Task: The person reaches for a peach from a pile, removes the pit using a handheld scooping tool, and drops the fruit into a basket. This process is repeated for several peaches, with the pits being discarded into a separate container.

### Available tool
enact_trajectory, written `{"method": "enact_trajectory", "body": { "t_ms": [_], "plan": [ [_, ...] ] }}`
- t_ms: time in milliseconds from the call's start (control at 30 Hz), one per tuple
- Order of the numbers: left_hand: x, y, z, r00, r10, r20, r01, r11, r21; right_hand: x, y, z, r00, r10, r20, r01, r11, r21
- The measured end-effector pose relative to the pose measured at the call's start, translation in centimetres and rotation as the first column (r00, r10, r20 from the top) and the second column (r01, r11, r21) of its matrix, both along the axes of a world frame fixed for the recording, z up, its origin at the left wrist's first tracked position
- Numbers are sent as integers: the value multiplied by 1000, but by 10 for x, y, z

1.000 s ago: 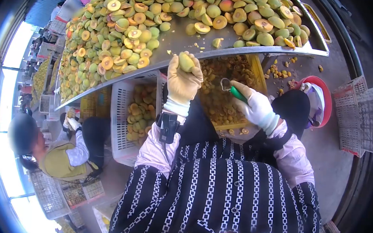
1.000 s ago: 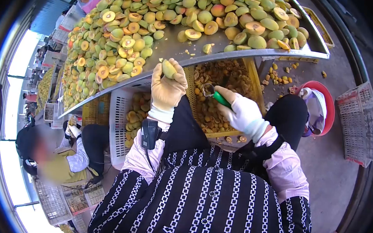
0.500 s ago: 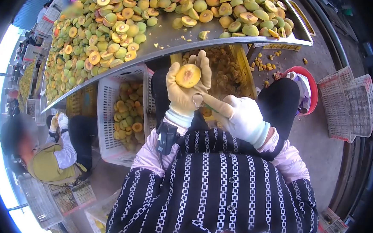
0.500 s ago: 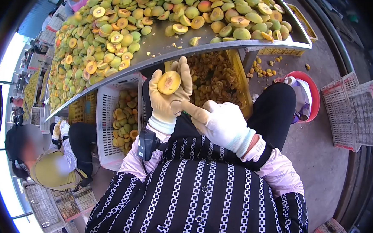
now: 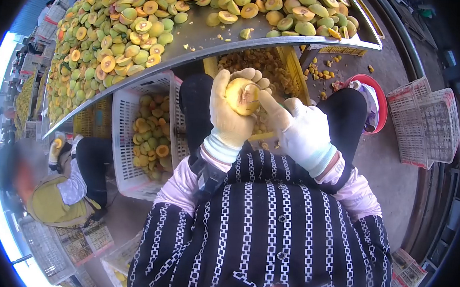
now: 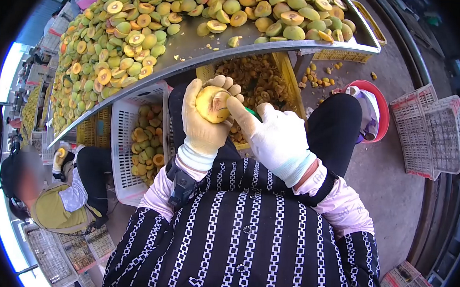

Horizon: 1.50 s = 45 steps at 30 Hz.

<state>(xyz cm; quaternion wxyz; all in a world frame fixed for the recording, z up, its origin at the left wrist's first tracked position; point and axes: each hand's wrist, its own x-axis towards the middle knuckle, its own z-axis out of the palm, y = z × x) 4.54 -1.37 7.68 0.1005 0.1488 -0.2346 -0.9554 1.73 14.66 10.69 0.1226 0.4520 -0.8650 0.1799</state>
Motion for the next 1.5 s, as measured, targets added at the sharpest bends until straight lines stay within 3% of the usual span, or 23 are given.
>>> {"method": "enact_trajectory", "body": {
  "t_ms": [200, 300, 433, 533, 733, 833, 900, 967, 1100, 1200, 1233, 1300, 1333, 1433, 1500],
  "plan": [
    [-1, 4, -1, 999, 38, 19, -39, 999, 36, 5, -3, -1, 999, -3, 33, -1, 993, 119],
    [-1, 7, -1, 997, 79, 20, -79, 997, 13, 7, -7, -4, 995, 25, 98, -34, 995, 89],
    [-3, 17, 4, 973, 228, -25, -230, 969, -87, 7, -11, -5, 997, 14, 80, -26, 989, 146],
    [0, 18, 5, 962, 274, -19, -274, 953, -126, 5, -14, -9, 995, 39, 96, -51, 991, 121],
    [-5, 9, -3, 972, 234, 0, -230, 956, -181, 14, -25, -21, 986, 98, 135, -86, 992, -94],
    [-7, 0, 2, 967, 255, -9, -252, 946, -205, 10, -27, -22, 979, 118, 164, -113, 993, -37],
    [-6, -12, 1, 989, 13, 145, 10, 987, -158, 4, -22, -19, 978, 152, 146, -156, 988, 12],
    [-3, -17, 5, 979, -23, 203, 53, 988, -145, 2, -21, -18, 973, 191, 133, -201, 978, 63],
    [-7, -28, -5, 957, -117, 265, 195, 936, -294, 5, -21, -29, 953, 199, 227, -210, 977, 25],
    [-13, -36, -28, 892, -248, 379, 395, 836, -381, 11, -21, -39, 947, 165, 274, -192, 979, 74],
    [-14, -34, -32, 893, -245, 377, 387, 845, -369, 11, -22, -43, 948, 134, 289, -172, 979, 111],
    [-15, -27, -38, 928, -152, 340, 215, 964, -157, 6, -27, -53, 951, 139, 276, -175, 979, 109],
    [-15, -23, -37, 937, -40, 347, 117, 972, -205, 2, -31, -57, 952, 111, 284, -145, 984, 103],
    [-16, -22, -36, 951, -48, 304, 88, 989, -117, -7, -30, -54, 955, 89, 283, -119, 988, 93],
    [-18, -21, -43, 957, -22, 290, 74, 983, -166, -10, -25, -55, 948, 54, 313, -88, 991, 98]
  ]
}}
